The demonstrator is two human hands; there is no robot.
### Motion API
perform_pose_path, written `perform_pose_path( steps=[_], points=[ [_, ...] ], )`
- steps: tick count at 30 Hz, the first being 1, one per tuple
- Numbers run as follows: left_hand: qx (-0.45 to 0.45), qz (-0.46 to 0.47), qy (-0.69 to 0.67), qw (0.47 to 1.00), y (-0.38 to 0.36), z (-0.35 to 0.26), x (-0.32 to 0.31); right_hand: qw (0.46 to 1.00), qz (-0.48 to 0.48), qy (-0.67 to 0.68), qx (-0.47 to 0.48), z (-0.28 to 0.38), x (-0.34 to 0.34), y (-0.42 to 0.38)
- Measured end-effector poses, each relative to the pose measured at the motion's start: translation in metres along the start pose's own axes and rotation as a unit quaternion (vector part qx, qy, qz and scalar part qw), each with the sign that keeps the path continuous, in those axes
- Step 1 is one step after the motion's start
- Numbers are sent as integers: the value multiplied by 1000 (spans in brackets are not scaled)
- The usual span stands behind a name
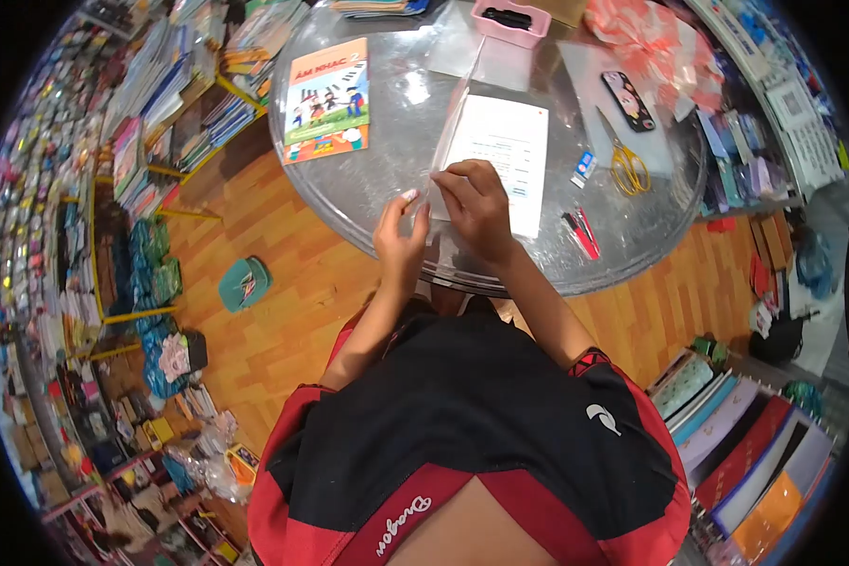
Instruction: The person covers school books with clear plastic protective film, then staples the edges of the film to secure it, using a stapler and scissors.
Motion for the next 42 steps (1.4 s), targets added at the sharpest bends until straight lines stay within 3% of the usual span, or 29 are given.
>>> perform_pose_path(
  steps=[2, 4, 7, 9, 10, 16, 18, 19, 21, 22, 24, 25, 26, 28, 32, 34, 40, 42],
  points=[
    [-49, -4, 90, 995, 15, -9, 8, 998, 37, 46, 12, 10, -17, 6],
    [-32, -19, 72, 997, 24, -2, 13, 996, 61, 64, 28, 15, -36, 10],
    [13, -60, 28, 998, 27, 19, 26, 995, 59, 65, 56, 26, -50, 16],
    [113, -104, -101, 983, 24, 43, 33, 995, 48, 70, 48, 30, -44, 18],
    [112, -105, -99, 983, 25, 45, 35, 995, 48, 73, 48, 28, -43, 16],
    [173, -105, -118, 972, 27, 69, 50, 992, 87, 28, -88, -13, -45, -8],
    [199, -74, -115, 970, 26, 77, 52, 969, 131, 94, -187, -18, -57, -9],
    [205, -72, -114, 969, 24, 81, 54, 968, 134, 93, -193, -13, -62, -6],
    [244, -51, -89, 964, 21, 90, 56, 914, 213, 183, -293, -7, -88, -2],
    [247, -51, -90, 964, 22, 91, 55, 913, 215, 181, -294, -3, -98, 1],
    [225, -78, -124, 963, 22, 83, 53, 908, 220, 173, -313, 2, -119, 8],
    [56, -28, 31, 998, 36, 59, 58, 907, 223, 170, -315, 6, -123, 15],
    [60, -29, 29, 997, 36, 57, 58, 882, 262, 138, -366, 5, -130, 17],
    [-27, 5, 140, 990, 35, 42, 56, 851, 301, 97, -420, -1, -142, 14],
    [-17, 22, 100, 995, 36, 49, 57, 828, 283, 169, -453, -17, -138, 10],
    [-39, 41, 74, 996, 43, 42, 60, 757, 318, 269, -503, -10, -135, 6],
    [-78, 69, 24, 994, 46, 42, 61, 717, 283, 305, -559, -10, -131, -4],
    [-45, -12, -27, 999, 49, 39, 69, 719, 286, 308, -554, -8, -131, -4]
  ],
)
Point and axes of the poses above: each hand's wrist, its own y-axis towards the middle knuckle, its own x-axis out of the back of the hand, z = x × y, the point moved 7 cm from there along y, towards the middle knuckle, and after that the axes turned 13 degrees about -x, right-handed, at the moved point
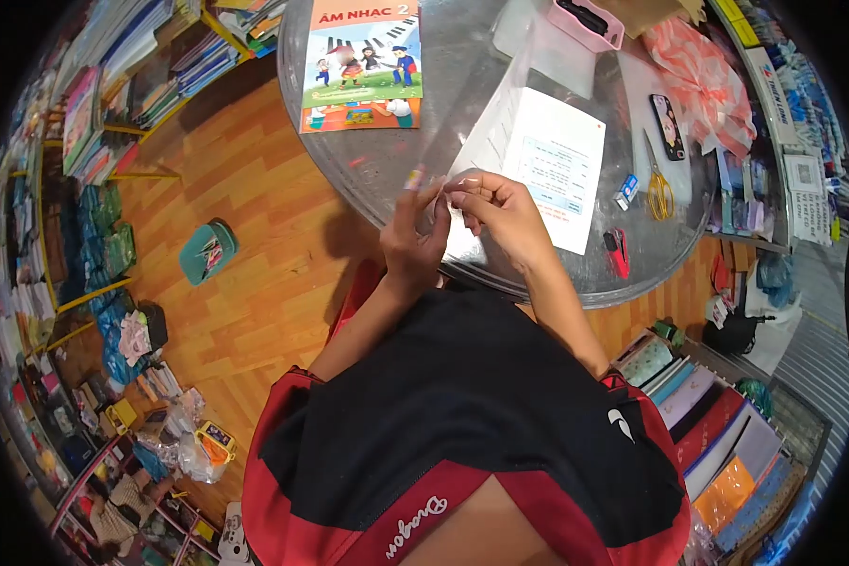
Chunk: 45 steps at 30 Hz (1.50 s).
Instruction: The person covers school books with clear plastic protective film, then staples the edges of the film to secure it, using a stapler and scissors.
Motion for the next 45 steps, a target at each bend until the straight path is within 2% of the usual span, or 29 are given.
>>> perform_pose_path(
  steps=[1, 4, 8, 10, 13, 18, 21, 23, 24, 26, 27, 28, 30, 32, 34, 36, 40, 43, 45],
  points=[
    [-31, -14, 15, 999, -2, -1, -2, 1000, -1, -2, 7, 0, 0, 0],
    [-17, -58, 5, 998, -5, -4, -1, 1000, -7, -9, 14, 4, -1, -5],
    [-13, -41, 6, 999, 0, -6, 1, 999, -27, 0, 20, 7, -2, -13],
    [-4, -51, 4, 999, -1, -1, 2, 997, -67, 48, 2, -2, 6, -14],
    [-10, -39, 4, 999, 3, 0, 3, 998, -43, 45, -26, -26, 17, -12],
    [-10, -19, -5, 1000, 5, 2, 5, 994, -65, 46, -80, -55, 15, -8],
    [-7, -19, -12, 1000, 3, 3, 7, 987, -28, 90, -126, -64, 8, -2],
    [-6, -17, -19, 1000, 2, 3, 6, 959, 36, 219, -174, -73, -4, 2],
    [-9, -13, -6, 1000, 3, 2, 7, 960, 34, 220, -172, -78, -5, 6],
    [-14, -8, 6, 1000, 3, 1, 6, 901, 104, 396, -145, -88, -14, 17],
    [-10, -10, 5, 1000, 3, 3, 7, 882, 134, 433, -128, -86, -19, 18],
    [-5, -12, 4, 1000, 2, 4, 7, 882, 135, 434, -127, -87, -22, 19],
    [13, -4, -12, 1000, 1, 6, 7, 875, 60, 473, -82, -87, -21, 20],
    [31, 4, -28, 999, 3, 7, 5, 866, 62, 491, -76, -87, -25, 19],
    [-49, -4, 35, 998, 9, -6, 6, 855, 63, 510, -70, -84, -30, 17],
    [-53, -7, 37, 998, 8, -5, 5, 847, 13, 528, -55, -80, -30, 14],
    [-62, -6, 27, 998, 4, -5, 5, 860, 50, 505, -50, -78, -36, 15],
    [-30, 31, -14, 999, 7, -7, 2, 834, 73, 545, -50, -86, -38, 24],
    [-38, 42, 3, 998, 7, -7, 3, 839, 22, 540, -55, -88, -36, 23]
  ],
)
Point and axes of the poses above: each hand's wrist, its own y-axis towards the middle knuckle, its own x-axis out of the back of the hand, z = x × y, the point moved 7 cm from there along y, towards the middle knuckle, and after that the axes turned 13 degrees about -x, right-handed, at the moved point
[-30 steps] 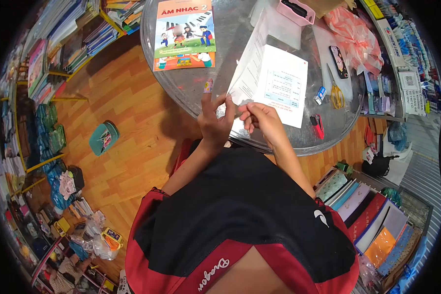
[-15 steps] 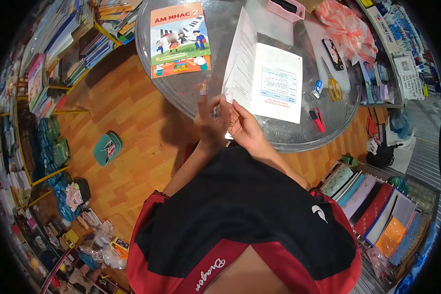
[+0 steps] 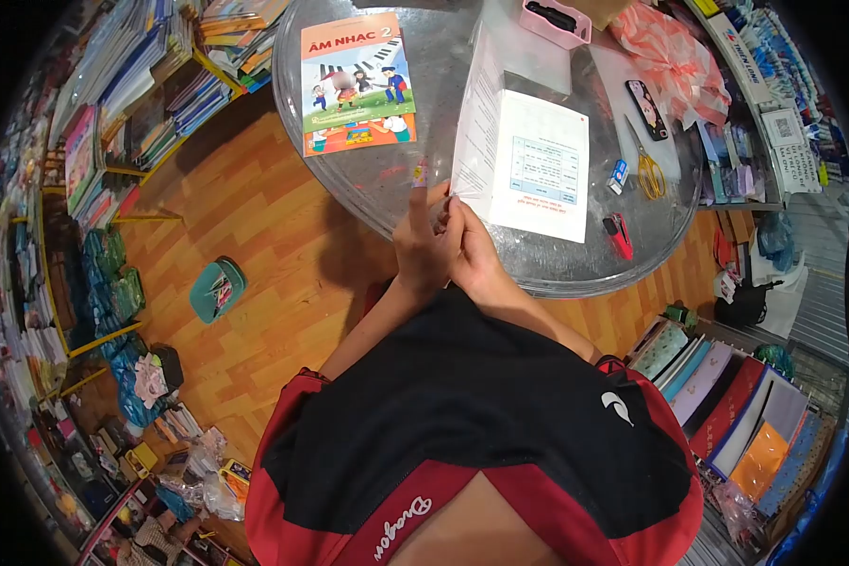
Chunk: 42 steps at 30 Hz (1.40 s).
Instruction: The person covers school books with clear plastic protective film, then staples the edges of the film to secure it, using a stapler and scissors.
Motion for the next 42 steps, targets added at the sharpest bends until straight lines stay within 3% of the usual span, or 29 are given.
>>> perform_pose_path(
  steps=[2, 5, 7, 10, 12, 13, 17, 19, 20, 21, 23, 27, 29, 32, 34, 42],
  points=[
    [-8, 12, 15, 1000, -1, 2, -2, 1000, -16, 8, -7, -1, -6, -2],
    [-34, -41, 17, 998, -3, 5, 1, 999, -18, -16, -28, -1, -11, -4],
    [9, -10, 20, 1000, -5, 12, -1, 998, -4, -49, -43, 0, -18, -8],
    [5, -42, 26, 999, 2, 18, 5, 985, -67, -152, -42, 10, -15, -17],
    [-13, -44, 43, 998, 5, 20, 5, 933, -100, -343, -33, 24, -10, -23],
    [-29, -43, 61, 997, 5, 18, 6, 933, -101, -344, -34, 28, -14, -27],
    [-64, -40, 95, 993, 7, 13, 8, 899, -145, -406, 75, 48, -59, -50],
    [-79, -47, 94, 991, 5, 13, 8, 842, -154, -503, 122, 54, -78, -50],
    [-79, -47, 93, 991, 4, 12, 8, 774, -180, -585, 158, 58, -79, -44],
    [-82, -38, 102, 991, 4, 11, 7, 774, -181, -585, 160, 58, -78, -40],
    [-84, -31, 113, 990, 6, 8, 7, 680, -173, -671, 238, 59, -87, -38],
    [-66, -27, 110, 991, 9, 7, 9, 706, -132, -648, 253, 63, -80, -33],
    [-61, -28, 110, 992, 7, 8, 9, 796, -94, -570, 178, 56, -81, -34],
    [-75, -52, 82, 992, 6, 7, 10, 837, -85, -525, 130, 52, -82, -35],
    [-57, -54, 36, 996, 7, 6, 12, 847, -74, -511, 125, 51, -78, -34],
    [-74, -55, 64, 994, 7, 3, 11, 872, -46, -482, 74, 50, -75, -32]
  ],
)
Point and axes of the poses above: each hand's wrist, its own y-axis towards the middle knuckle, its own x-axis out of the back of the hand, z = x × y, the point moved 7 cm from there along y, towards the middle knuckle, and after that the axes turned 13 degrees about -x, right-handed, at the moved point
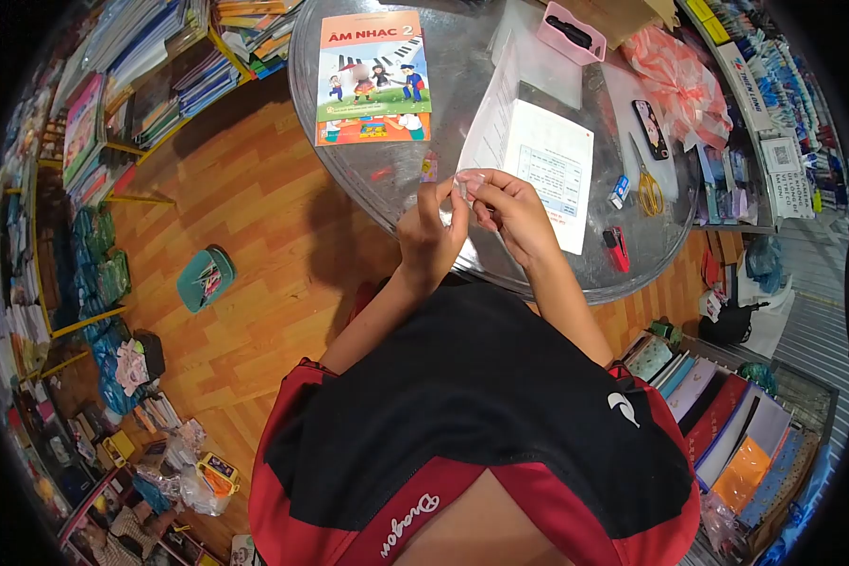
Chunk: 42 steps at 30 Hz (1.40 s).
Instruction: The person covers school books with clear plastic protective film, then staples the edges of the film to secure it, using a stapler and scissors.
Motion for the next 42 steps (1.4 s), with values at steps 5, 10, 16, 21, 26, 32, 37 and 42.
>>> perform_pose_path(
  steps=[5, 10, 16, 21, 26, 32, 37, 42],
  points=[
    [2, 4, 15, 1000, 1, 0, 1, 1000, 12, 6, -9, 0, 0, 2],
    [-1, -7, 31, 1000, 1, 4, 0, 999, 19, 47, -15, -4, -2, 2],
    [-28, -27, 61, 997, -1, 7, -2, 995, -3, 93, -32, -5, -1, 3],
    [-9, -5, 57, 998, -4, 12, -1, 990, -9, 128, -52, -11, 0, 8],
    [16, 74, 84, 994, -2, 12, 2, 987, 61, 138, -50, -13, -3, 14],
    [23, 75, 40, 996, -5, 18, 3, 978, 43, 188, -84, -16, -9, 17],
    [56, 89, 33, 994, -5, 23, 4, 974, 61, 196, -99, -22, -8, 23],
    [24, 50, 40, 998, -7, 27, 6, 976, 69, 177, -102, -23, -10, 27]
  ],
)
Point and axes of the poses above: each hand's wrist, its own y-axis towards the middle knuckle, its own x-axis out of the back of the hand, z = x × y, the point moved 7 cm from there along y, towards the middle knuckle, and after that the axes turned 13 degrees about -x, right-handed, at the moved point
